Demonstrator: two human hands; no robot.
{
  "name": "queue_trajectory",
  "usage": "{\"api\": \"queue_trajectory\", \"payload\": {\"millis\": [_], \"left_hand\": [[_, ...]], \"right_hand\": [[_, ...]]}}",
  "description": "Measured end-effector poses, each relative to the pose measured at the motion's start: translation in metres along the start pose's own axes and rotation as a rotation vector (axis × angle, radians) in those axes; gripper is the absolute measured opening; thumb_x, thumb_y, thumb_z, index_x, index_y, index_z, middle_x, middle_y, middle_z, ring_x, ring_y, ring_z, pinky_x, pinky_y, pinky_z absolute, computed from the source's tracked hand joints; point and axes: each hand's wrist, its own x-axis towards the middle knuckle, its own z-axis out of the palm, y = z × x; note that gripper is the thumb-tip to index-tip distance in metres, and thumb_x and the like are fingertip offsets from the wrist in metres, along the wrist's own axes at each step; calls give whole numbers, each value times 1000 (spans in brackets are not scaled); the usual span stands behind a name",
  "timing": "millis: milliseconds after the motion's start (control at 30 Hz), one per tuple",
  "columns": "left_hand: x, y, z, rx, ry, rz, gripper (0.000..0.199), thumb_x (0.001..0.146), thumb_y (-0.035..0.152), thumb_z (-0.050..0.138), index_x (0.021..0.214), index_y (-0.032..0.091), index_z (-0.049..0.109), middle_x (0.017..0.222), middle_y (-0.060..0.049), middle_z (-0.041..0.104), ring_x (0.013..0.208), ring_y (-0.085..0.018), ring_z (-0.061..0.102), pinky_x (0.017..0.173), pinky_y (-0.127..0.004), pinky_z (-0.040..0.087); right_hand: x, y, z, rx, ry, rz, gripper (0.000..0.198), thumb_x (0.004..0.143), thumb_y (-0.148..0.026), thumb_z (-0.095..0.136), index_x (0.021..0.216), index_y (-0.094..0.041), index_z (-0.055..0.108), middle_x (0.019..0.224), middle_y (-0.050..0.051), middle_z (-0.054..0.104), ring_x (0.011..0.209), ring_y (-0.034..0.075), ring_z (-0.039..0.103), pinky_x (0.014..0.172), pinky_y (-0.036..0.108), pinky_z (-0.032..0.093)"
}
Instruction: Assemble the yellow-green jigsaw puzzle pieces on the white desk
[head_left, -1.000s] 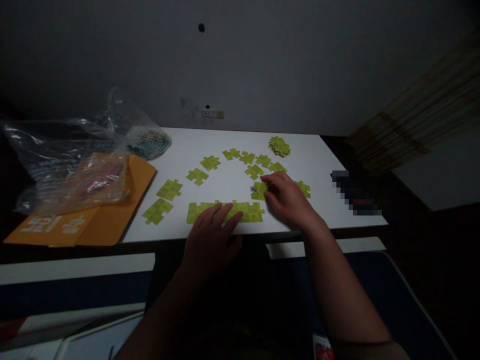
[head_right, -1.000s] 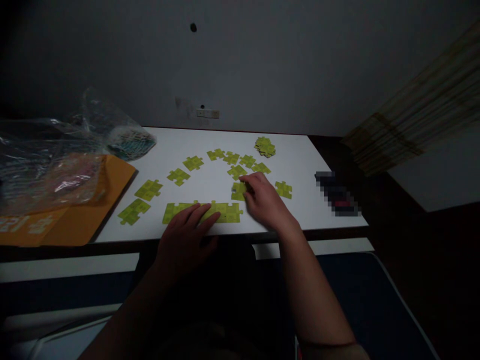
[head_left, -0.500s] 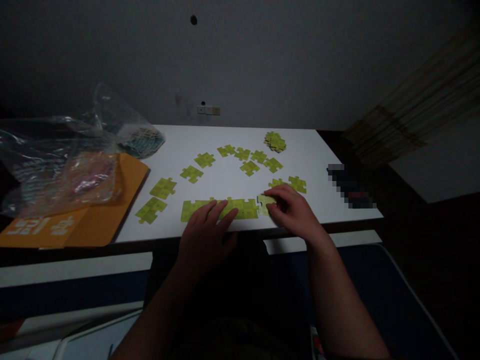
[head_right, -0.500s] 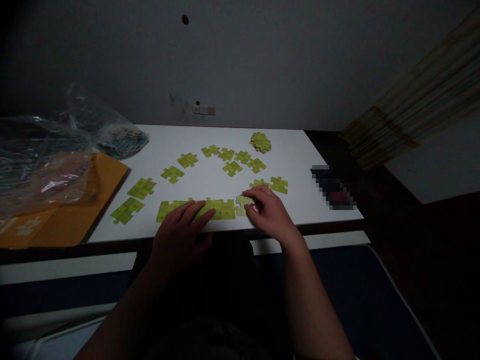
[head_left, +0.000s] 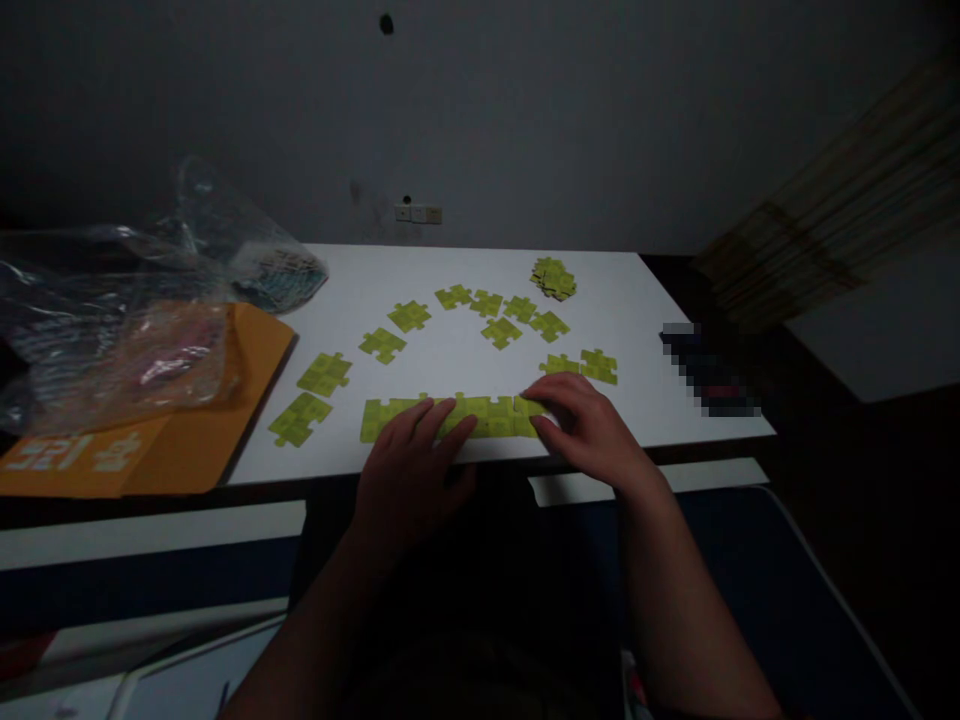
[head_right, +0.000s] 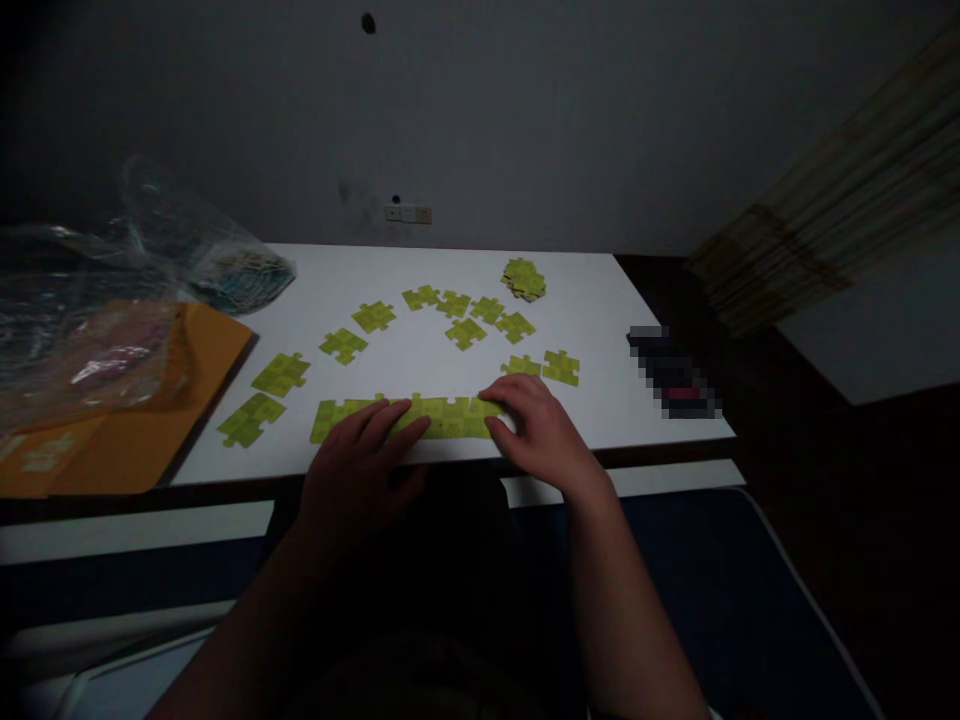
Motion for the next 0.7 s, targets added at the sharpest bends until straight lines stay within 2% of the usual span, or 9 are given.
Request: {"api": "queue_trajectory", "payload": {"millis": [100,300,500,700], "left_hand": [[0,0,0,2,3,4,57,97,33,79,152,29,68,160,-12,69,146,-41,63,115,-60,59],[-1,-1,1,0,1,7,58,96,35,79,153,29,67,161,-12,69,147,-42,62,114,-62,59],[0,0,0,-7,-4,5,57,97,34,78,153,28,68,161,-13,69,146,-43,62,113,-63,59],[0,0,-1,-8,-7,6,57,96,33,78,152,28,68,160,-13,69,147,-43,62,113,-62,59]], "right_hand": [[-1,0,0,5,6,-11,33,100,-27,73,132,-29,79,140,12,76,133,35,71,115,61,58],[1,1,-4,25,-34,22,29,102,-26,72,130,-30,80,127,8,83,122,33,75,109,58,61],[3,2,-7,58,-70,48,28,104,-29,72,130,-30,81,126,9,84,120,31,76,108,55,61],[3,2,-6,70,-50,46,26,104,-30,74,129,-30,82,124,8,84,119,30,77,107,54,61]]}}
